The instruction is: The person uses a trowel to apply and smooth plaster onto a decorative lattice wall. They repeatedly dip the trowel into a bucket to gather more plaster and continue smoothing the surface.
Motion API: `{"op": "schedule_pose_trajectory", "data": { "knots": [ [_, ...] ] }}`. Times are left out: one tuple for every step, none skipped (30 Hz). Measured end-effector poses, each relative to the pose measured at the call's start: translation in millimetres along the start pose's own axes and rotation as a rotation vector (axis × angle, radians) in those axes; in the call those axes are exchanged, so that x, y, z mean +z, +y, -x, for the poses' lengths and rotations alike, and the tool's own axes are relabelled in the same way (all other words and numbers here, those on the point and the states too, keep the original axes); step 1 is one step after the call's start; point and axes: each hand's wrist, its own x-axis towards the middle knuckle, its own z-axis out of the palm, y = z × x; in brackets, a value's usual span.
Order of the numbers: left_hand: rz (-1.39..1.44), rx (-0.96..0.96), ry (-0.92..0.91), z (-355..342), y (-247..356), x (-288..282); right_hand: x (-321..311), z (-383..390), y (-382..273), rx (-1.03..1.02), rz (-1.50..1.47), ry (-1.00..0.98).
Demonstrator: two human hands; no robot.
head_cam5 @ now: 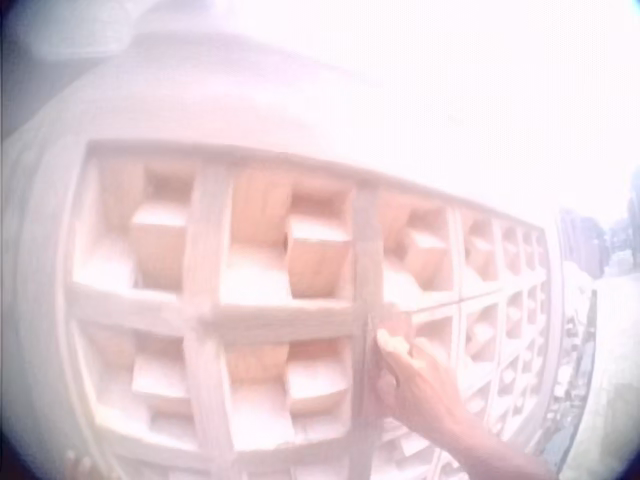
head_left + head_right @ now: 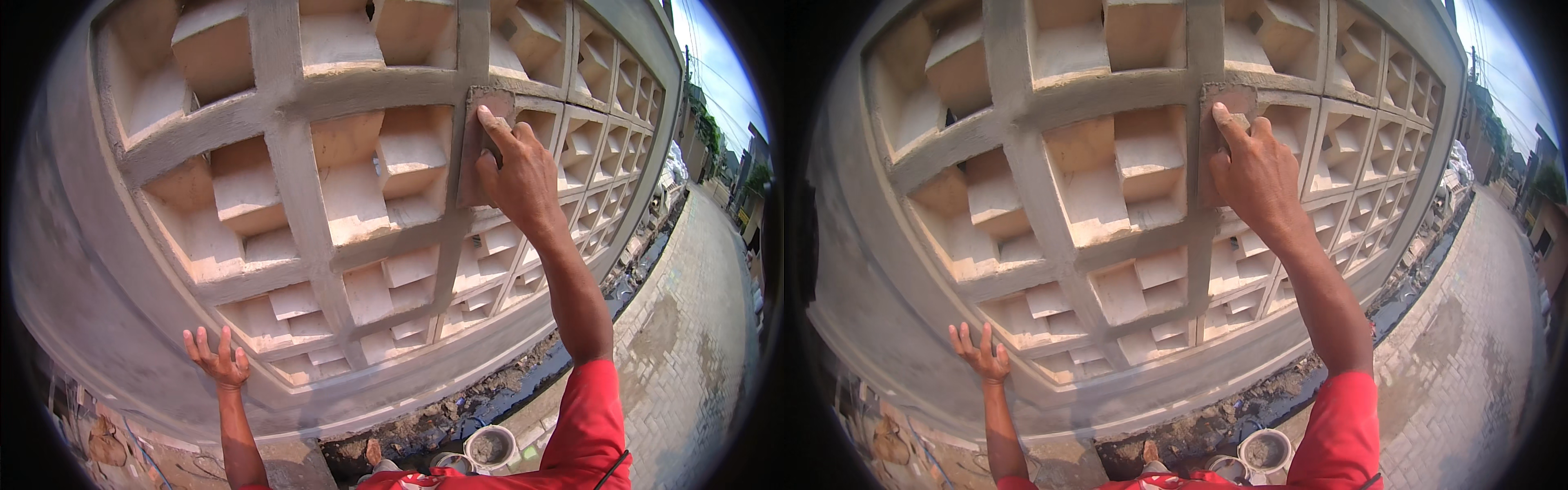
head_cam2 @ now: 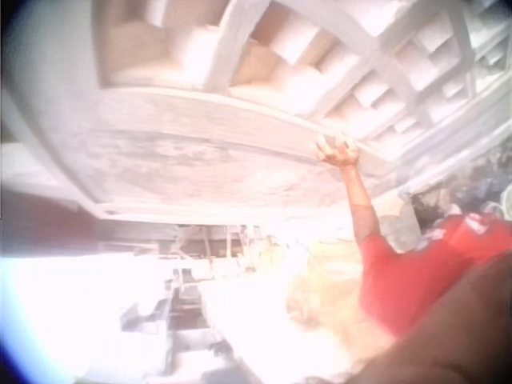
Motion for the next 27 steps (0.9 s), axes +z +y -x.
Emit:
{"op": "schedule_pose_trajectory", "data": {
  "knots": [
    [-0.004,0.001,-0.009,0.1,0.2,-1.9,3.1,9.4,2.5,-0.008,-0.026,-0.026],
    [-0.007,0.008,-0.014,0.5,0.8,-2.9,8.9,18.8,8.7,-0.016,-0.053,-0.053],
    [-0.005,0.015,-0.015,0.5,1.8,-1.5,9.5,26.5,14.9,-0.021,-0.074,-0.076],
    [-0.011,0.026,-0.003,-2.8,0.5,0.5,4.6,26.2,18.6,-0.016,-0.098,-0.117],
    [-0.011,0.025,-0.004,-3.0,-0.6,-0.7,-0.2,23.3,16.7,-0.011,-0.115,-0.075],
    [-0.012,0.024,-0.005,-1.8,-1.5,-3.1,-7.3,18.4,13.0,-0.007,-0.131,-0.033],
    [-0.007,0.023,-0.005,-1.2,-1.3,-2.1,-13.7,11.6,10.2,-0.002,-0.144,0.009],
    [-0.003,0.018,0.002,-1.3,-0.7,-1.6,-18.0,-2.3,7.7,-0.016,-0.133,0.041],
    [0.002,0.013,0.009,-1.9,0.3,-1.5,-14.5,-9.7,6.1,-0.034,-0.104,0.053],
    [0.007,0.008,0.016,-2.6,1.2,-0.7,-9.1,-15.5,4.2,-0.054,-0.075,0.063],
    [0.004,0.006,0.019,-4.2,1.7,0.7,-4.6,-18.8,2.5,-0.073,-0.046,0.074],
    [0.003,0.005,0.023,-5.9,2.1,2.2,-2.8,-13.7,-0.1,-0.052,0.014,0.067],
    [0.001,0.004,0.011,-2.0,2.9,-2.8,0.6,-4.5,0.9,-0.055,-0.009,0.033],
    [-0.001,0.009,0.008,-0.8,2.2,-3.8,3.9,4.3,4.3,-0.057,-0.032,0.0],
    [-0.003,0.013,0.006,-1.9,0.4,-1.8,5.8,11.7,8.2,-0.06,-0.055,-0.033],
    [-0.004,0.019,0.012,-3.1,-1.1,1.0,5.4,15.9,12.8,-0.051,-0.063,-0.083],
    [-0.006,0.023,0.009,-1.7,-1.0,-0.4,3.6,17.8,15.1,-0.058,-0.077,-0.066],
    [-0.008,0.027,0.006,0.1,-0.7,-2.6,1.7,19.1,16.3,-0.064,-0.093,-0.049],
    [-0.009,0.032,0.01,-2.0,-0.3,-1.6,-1.8,16.3,17.6,-0.072,-0.104,-0.025],
    [-0.003,0.031,0.013,-2.9,-0.3,-1.6,-7.1,7.6,15.9,-0.074,-0.104,0.018],
    [0.003,0.031,0.016,-2.9,-0.4,-2.4,-13.7,-5.9,11.8,-0.077,-0.103,0.06],
    [0.01,0.03,0.018,-3.4,0.1,-1.3,-16.1,-14.6,8.5,-0.08,-0.102,0.102],
    [0.008,0.035,0.026,-5.5,1.0,0.1,-12.4,-16.1,6.3,-0.072,-0.051,0.095],
    [0.007,0.04,0.034,-8.0,2.4,1.8,-6.3,-15.6,4.9,-0.064,0.001,0.087],
    [0.006,0.043,0.027,-4.1,3.9,-1.6,-0.5,-9.5,2.8,-0.056,0.048,0.064],
    [0.001,0.033,0.021,-2.4,3.7,-1.4,1.1,-0.9,1.4,-0.04,0.013,0.009],
    [-0.003,0.024,0.016,-2.8,2.2,1.4,4.3,3.9,2.7,-0.041,-0.005,-0.022]
  ]
}}
